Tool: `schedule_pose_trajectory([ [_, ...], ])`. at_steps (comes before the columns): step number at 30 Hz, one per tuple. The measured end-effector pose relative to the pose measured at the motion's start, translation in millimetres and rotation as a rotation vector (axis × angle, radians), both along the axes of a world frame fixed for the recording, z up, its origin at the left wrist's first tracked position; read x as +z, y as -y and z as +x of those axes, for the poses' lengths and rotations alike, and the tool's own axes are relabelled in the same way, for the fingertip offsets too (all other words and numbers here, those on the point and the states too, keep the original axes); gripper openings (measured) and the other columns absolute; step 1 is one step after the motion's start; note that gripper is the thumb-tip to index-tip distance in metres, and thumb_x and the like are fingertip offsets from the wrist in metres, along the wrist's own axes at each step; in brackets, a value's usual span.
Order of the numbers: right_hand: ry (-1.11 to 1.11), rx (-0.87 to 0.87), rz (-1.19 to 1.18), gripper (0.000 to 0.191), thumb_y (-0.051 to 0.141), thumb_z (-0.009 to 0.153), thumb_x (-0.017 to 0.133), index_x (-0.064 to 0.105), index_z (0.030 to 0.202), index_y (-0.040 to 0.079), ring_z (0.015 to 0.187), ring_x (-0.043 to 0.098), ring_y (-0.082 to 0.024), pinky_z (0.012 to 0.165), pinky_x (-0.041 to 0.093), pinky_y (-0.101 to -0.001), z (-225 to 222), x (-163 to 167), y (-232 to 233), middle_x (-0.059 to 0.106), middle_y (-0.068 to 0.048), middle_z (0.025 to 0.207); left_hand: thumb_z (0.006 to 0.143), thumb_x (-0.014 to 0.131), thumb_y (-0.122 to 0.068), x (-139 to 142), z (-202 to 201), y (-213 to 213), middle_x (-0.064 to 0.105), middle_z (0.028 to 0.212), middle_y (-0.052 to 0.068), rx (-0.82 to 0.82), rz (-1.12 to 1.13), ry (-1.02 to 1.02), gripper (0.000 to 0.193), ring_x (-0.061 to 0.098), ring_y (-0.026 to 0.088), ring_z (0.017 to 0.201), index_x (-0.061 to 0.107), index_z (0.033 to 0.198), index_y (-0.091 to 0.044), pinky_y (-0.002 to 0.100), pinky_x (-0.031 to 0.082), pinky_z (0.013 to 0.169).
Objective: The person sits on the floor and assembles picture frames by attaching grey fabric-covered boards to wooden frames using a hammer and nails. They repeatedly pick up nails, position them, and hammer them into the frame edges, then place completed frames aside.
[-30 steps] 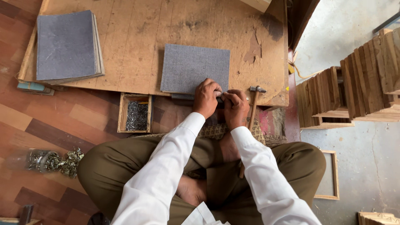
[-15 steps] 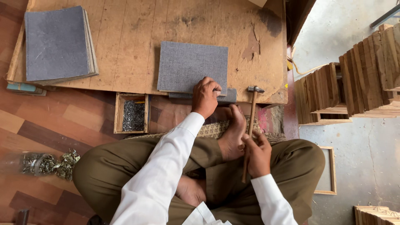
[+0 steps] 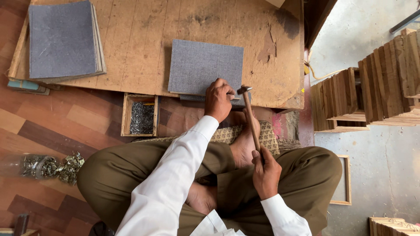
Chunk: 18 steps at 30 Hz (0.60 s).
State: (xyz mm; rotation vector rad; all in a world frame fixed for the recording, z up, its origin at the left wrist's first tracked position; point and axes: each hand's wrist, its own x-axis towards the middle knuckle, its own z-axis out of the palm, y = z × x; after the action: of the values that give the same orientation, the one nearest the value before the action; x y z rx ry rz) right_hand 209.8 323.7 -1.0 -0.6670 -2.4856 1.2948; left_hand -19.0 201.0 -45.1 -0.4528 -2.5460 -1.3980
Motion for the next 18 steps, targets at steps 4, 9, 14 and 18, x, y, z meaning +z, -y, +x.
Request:
schedule_pose_trajectory([
  [4,-0.136,0.062,0.154,0.028,0.015,0.100,0.068,0.068,0.125,0.001,0.069,0.064,-0.016,0.067,0.053,-0.0305,-4,1,2,0.068,-0.017,0.083,0.080,0.073,0.006,-1,-3,-1,0.064,0.098,0.009,0.013,-0.016,-0.004,0.010,0.063,0.029,0.098,0.071,0.076,-0.002,0.043,0.050,0.091],
  [9,-0.053,-0.019,0.037,0.027,0.013,0.099,0.068,0.069,0.124,0.001,0.068,0.061,-0.013,0.065,0.052,-0.0304,-2,-2,-1,0.069,-0.015,0.080,0.077,0.074,0.005,0,-6,-1,0.065,0.097,0.010,0.021,0.027,-0.037,0.008,0.062,0.031,0.095,0.072,0.075,-0.003,0.043,0.050,0.087],
  [14,-0.327,0.034,0.077,0.026,0.008,0.102,0.068,0.066,0.126,-0.003,0.082,0.058,-0.007,0.074,0.052,-0.0261,1,-9,-3,0.069,-0.010,0.089,0.079,0.075,0.004,2,-4,0,0.066,0.095,0.011,-0.005,0.041,-0.009,0.007,0.064,0.030,0.093,0.072,0.076,0.000,0.042,0.051,0.086],
  [18,-0.010,-0.010,0.032,0.023,0.009,0.100,0.072,0.071,0.120,-0.003,0.073,0.054,-0.010,0.068,0.051,-0.0266,2,-8,-6,0.064,-0.012,0.078,0.080,0.076,0.003,2,-3,2,0.066,0.097,0.010,-0.007,0.047,0.043,0.006,0.064,0.030,0.094,0.072,0.077,-0.001,0.042,0.052,0.086],
])
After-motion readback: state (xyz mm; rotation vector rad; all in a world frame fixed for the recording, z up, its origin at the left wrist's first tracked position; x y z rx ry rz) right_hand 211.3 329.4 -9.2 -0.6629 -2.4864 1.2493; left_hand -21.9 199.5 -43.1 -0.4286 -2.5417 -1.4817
